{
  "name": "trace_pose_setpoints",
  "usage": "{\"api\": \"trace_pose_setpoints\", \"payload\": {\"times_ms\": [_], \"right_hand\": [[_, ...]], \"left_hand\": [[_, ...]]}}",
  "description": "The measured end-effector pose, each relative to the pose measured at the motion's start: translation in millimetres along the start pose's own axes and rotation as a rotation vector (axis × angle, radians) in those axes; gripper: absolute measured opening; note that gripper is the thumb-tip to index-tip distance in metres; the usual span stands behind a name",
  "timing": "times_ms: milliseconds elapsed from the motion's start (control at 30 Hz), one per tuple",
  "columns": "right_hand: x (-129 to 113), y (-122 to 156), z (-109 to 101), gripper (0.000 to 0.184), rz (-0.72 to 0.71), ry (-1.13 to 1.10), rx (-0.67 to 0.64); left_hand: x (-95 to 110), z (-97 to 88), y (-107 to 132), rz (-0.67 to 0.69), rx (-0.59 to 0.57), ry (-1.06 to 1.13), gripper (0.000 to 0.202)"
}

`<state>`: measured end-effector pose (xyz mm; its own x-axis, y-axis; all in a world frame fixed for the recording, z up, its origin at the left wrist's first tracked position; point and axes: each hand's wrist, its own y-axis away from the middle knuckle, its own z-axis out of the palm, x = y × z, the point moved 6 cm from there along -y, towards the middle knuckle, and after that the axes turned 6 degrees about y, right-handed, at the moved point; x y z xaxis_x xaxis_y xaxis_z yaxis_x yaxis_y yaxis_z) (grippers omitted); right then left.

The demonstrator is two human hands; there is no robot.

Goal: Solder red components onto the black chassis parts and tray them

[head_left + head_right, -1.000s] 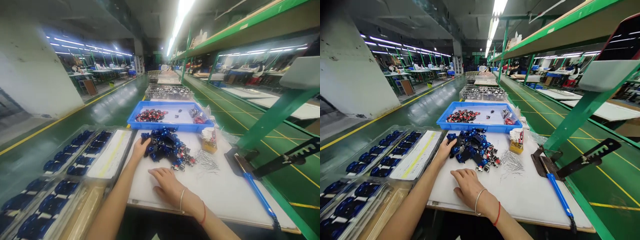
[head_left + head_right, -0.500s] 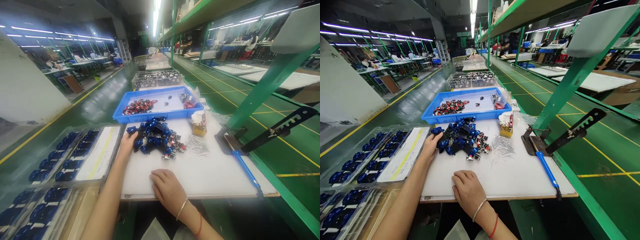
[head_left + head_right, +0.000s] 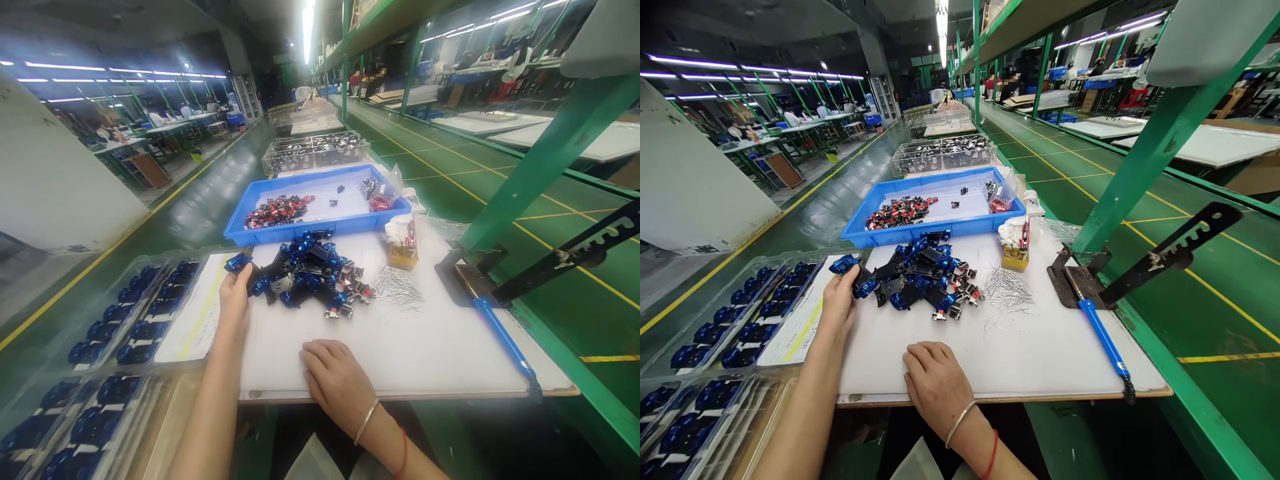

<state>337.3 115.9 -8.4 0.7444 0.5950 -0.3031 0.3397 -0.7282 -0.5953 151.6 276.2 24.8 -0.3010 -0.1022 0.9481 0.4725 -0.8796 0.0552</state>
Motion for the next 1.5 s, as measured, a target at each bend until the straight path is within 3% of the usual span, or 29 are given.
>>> {"api": "trace_pose_setpoints", "payload": {"times_ms": [100,267,400,500,633,800,900,1000,1067,1233,1400,1500], "right_hand": [[-0.9,-0.3,-3.0,0.025,-0.014,-0.006,0.024],[-0.4,1.6,-3.8,0.023,-0.04,0.003,0.019],[0.2,3.0,-3.4,0.023,-0.055,0.012,0.012],[0.3,3.3,-3.2,0.024,-0.054,0.009,0.005],[0.0,3.6,-2.6,0.024,-0.05,0.013,0.025],[-0.8,3.5,-1.7,0.026,-0.045,0.014,0.044],[-1.5,2.7,-4.0,0.026,-0.037,0.002,0.084],[-1.6,2.3,-4.9,0.027,-0.029,-0.007,0.119],[-1.3,2.8,-3.8,0.027,-0.03,-0.009,0.127],[0.4,4.4,0.1,0.028,-0.028,-0.004,0.1],[0.0,3.2,-3.7,0.028,-0.04,-0.007,0.111],[-0.6,1.8,-6.2,0.026,-0.043,-0.012,0.109]], "left_hand": [[7.9,-8.2,18.8,0.033,-0.012,0.022,0.035],[-7.2,-14.4,59.4,-0.089,-0.199,-0.118,0.048],[-20.0,-21.5,81.2,-0.079,-0.282,-0.243,0.044],[-19.0,-20.2,83.1,-0.026,-0.294,-0.317,0.037],[-2.8,7.0,60.5,0.115,-0.349,-0.384,0.031],[27.8,56.2,20.3,0.322,-0.293,-0.49,0.028],[34.1,77.9,10.8,0.32,-0.284,-0.622,0.031],[29.7,88.2,9.1,0.282,-0.363,-0.706,0.044],[26.1,87.9,7.9,0.28,-0.399,-0.72,0.049],[27.8,67.3,8.7,0.289,-0.315,-0.613,0.03],[27.8,45.1,35.5,0.205,-0.355,-0.485,0.027],[14.7,34.8,51.2,0.086,-0.387,-0.405,0.036]]}}
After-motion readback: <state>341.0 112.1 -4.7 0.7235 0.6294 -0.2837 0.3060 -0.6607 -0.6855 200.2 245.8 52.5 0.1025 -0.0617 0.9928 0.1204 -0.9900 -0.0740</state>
